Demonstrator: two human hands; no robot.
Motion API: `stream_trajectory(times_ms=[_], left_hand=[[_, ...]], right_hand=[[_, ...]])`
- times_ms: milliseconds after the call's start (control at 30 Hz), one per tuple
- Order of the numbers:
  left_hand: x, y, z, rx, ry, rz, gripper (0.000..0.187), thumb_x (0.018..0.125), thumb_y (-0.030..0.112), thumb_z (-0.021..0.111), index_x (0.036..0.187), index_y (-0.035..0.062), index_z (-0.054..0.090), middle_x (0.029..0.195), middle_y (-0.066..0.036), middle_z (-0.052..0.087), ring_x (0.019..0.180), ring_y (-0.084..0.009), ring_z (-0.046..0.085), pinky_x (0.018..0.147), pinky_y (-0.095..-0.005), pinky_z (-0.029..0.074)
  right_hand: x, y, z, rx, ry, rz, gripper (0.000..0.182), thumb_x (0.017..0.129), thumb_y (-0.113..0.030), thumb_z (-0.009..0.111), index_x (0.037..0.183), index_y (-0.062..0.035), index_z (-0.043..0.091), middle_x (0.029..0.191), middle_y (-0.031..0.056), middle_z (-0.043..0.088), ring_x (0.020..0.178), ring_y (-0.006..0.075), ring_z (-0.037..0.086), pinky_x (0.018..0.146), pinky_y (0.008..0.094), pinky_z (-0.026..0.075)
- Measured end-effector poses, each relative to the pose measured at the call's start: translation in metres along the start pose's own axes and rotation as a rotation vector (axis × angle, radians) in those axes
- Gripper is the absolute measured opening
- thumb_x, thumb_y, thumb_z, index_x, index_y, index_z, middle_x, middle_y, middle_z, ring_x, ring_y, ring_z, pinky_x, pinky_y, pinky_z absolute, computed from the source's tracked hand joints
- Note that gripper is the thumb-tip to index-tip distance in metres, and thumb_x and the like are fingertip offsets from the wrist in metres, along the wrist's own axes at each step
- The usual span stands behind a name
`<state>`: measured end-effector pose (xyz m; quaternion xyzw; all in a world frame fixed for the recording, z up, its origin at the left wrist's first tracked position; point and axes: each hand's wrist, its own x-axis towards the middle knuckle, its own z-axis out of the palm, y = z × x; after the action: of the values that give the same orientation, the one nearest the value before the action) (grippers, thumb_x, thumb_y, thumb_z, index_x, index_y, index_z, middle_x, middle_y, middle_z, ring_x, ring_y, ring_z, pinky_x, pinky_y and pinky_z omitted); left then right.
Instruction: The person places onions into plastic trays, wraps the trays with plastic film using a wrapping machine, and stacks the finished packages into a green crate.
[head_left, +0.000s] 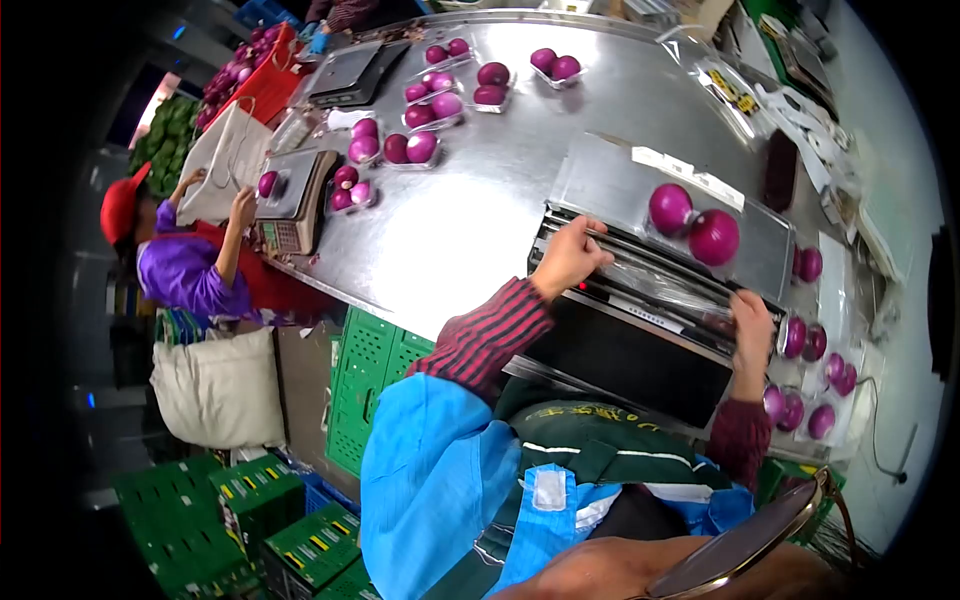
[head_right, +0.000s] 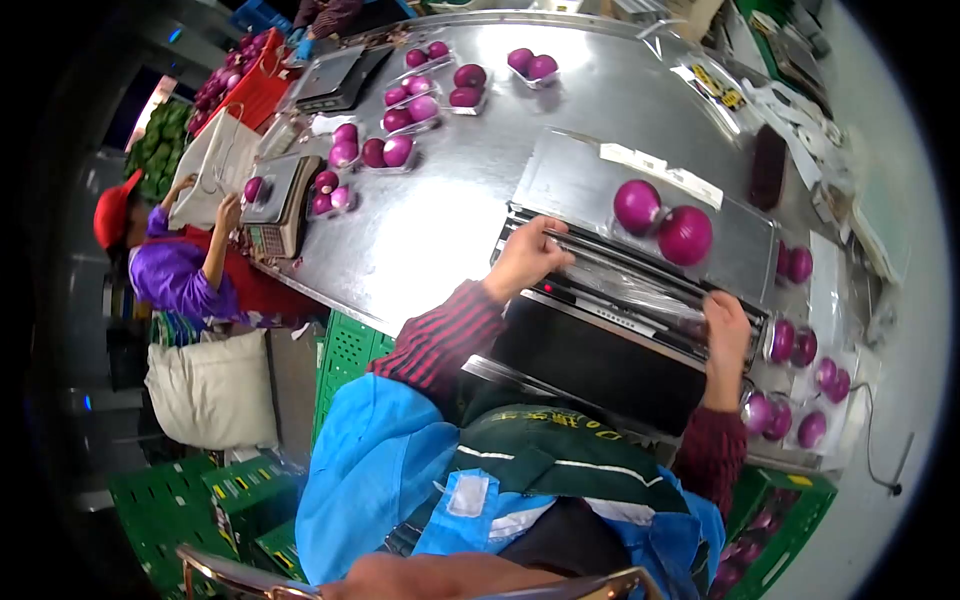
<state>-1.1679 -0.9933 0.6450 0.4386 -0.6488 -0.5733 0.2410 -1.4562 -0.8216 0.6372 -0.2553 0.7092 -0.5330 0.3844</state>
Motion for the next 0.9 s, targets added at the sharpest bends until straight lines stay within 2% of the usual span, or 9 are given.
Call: stream_trajectory(times_ms=[167, 300, 433, 500, 600, 667, 700, 767, 900], left_hand=[[-0.063, 0.010, -0.031, -0.339, -0.253, -0.364, 0.059, 0.081, 0.009, 0.065, 0.132, -0.0011, 0.036, 0.073, 0.002, 0.054, 0.064, -0.0058, 0.048, 0.057, -0.0189, 0.038], [-0.048, 0.050, -0.050, -0.844, -0.732, -0.396, 0.028, 0.086, 0.009, 0.058, 0.112, -0.0001, 0.056, 0.079, 0.000, 0.056, 0.071, -0.0080, 0.056, 0.065, -0.0219, 0.047], [0.021, 0.111, -0.052, -0.720, -0.608, 0.437, 0.033, 0.089, 0.032, 0.055, 0.077, 0.0013, 0.059, 0.065, -0.009, 0.055, 0.061, -0.0199, 0.053, 0.061, -0.0334, 0.045], [0.069, 0.126, -0.039, -0.934, -0.313, 0.339, 0.032, 0.094, 0.028, 0.046, 0.084, 0.0004, 0.059, 0.090, -0.013, 0.064, 0.081, -0.0228, 0.060, 0.076, -0.0376, 0.047], [0.167, 0.084, 0.008, -0.016, 0.035, 0.461, 0.032, 0.094, 0.025, 0.046, 0.099, -0.0006, 0.065, 0.098, -0.010, 0.066, 0.091, -0.0208, 0.062, 0.080, -0.0338, 0.048], [0.206, 0.015, 0.038, 0.599, -0.058, 0.343, 0.047, 0.094, 0.038, 0.043, 0.096, -0.0036, 0.064, 0.084, -0.013, 0.068, 0.074, -0.0169, 0.061, 0.071, -0.0320, 0.048], [0.187, 0.026, 0.048, 0.498, -0.052, 0.477, 0.054, 0.093, 0.043, 0.040, 0.096, -0.0050, 0.064, 0.081, -0.015, 0.067, 0.074, -0.0184, 0.061, 0.073, -0.0329, 0.047], [0.165, 0.025, 0.048, 0.031, -0.338, -0.043, 0.053, 0.094, 0.043, 0.040, 0.103, -0.0051, 0.062, 0.096, -0.013, 0.065, 0.088, -0.0198, 0.059, 0.079, -0.0330, 0.046], [0.103, 0.065, 0.022, -0.242, -0.579, 0.051, 0.047, 0.090, 0.031, 0.056, 0.127, 0.0054, 0.044, 0.116, -0.009, 0.053, 0.106, -0.0167, 0.050, 0.092, -0.0297, 0.041]], right_hand=[[-0.053, -0.013, -0.022, 0.629, -0.301, 0.156, 0.019, 0.087, -0.009, 0.052, 0.104, -0.0006, 0.054, 0.062, -0.0061, 0.032, 0.059, 0.0068, 0.033, 0.063, 0.0232, 0.033], [-0.048, -0.077, -0.017, 0.735, -0.205, -0.130, 0.022, 0.087, -0.010, 0.049, 0.106, 0.0020, 0.051, 0.068, -0.0012, 0.037, 0.061, 0.0101, 0.037, 0.063, 0.0272, 0.034], [0.006, -0.147, -0.022, 0.630, -0.338, -0.556, 0.032, 0.092, -0.011, 0.044, 0.118, 0.0069, 0.048, 0.079, 0.0083, 0.057, 0.076, 0.0161, 0.055, 0.076, 0.0294, 0.043], [0.048, -0.170, -0.002, 0.373, -0.202, -0.710, 0.034, 0.094, -0.015, 0.041, 0.120, 0.0069, 0.048, 0.104, 0.0159, 0.061, 0.099, 0.0213, 0.058, 0.089, 0.0313, 0.043], [0.147, -0.117, 0.005, -0.296, -0.118, -0.847, 0.033, 0.095, -0.020, 0.043, 0.119, 0.0014, 0.052, 0.111, 0.0128, 0.062, 0.102, 0.0187, 0.058, 0.090, 0.0318, 0.043], [0.181, -0.053, 0.007, -0.532, -0.235, -0.598, 0.029, 0.094, -0.022, 0.045, 0.110, -0.0017, 0.058, 0.097, 0.0127, 0.065, 0.087, 0.0173, 0.059, 0.079, 0.0319, 0.046], [0.166, -0.063, 0.007, -0.704, -0.397, -0.345, 0.031, 0.094, -0.026, 0.046, 0.103, 0.0003, 0.060, 0.086, 0.0103, 0.065, 0.074, 0.0155, 0.055, 0.069, 0.0320, 0.045], [0.138, -0.067, 0.002, -0.443, -0.496, -0.358, 0.033, 0.092, -0.030, 0.050, 0.100, 0.0007, 0.061, 0.085, 0.0041, 0.065, 0.076, 0.0123, 0.055, 0.069, 0.0275, 0.044], [0.085, -0.094, -0.004, -0.232, -0.620, 0.150, 0.052, 0.088, -0.021, 0.052, 0.134, -0.0046, 0.036, 0.109, 0.0087, 0.058, 0.094, 0.0141, 0.056, 0.079, 0.0248, 0.046]])
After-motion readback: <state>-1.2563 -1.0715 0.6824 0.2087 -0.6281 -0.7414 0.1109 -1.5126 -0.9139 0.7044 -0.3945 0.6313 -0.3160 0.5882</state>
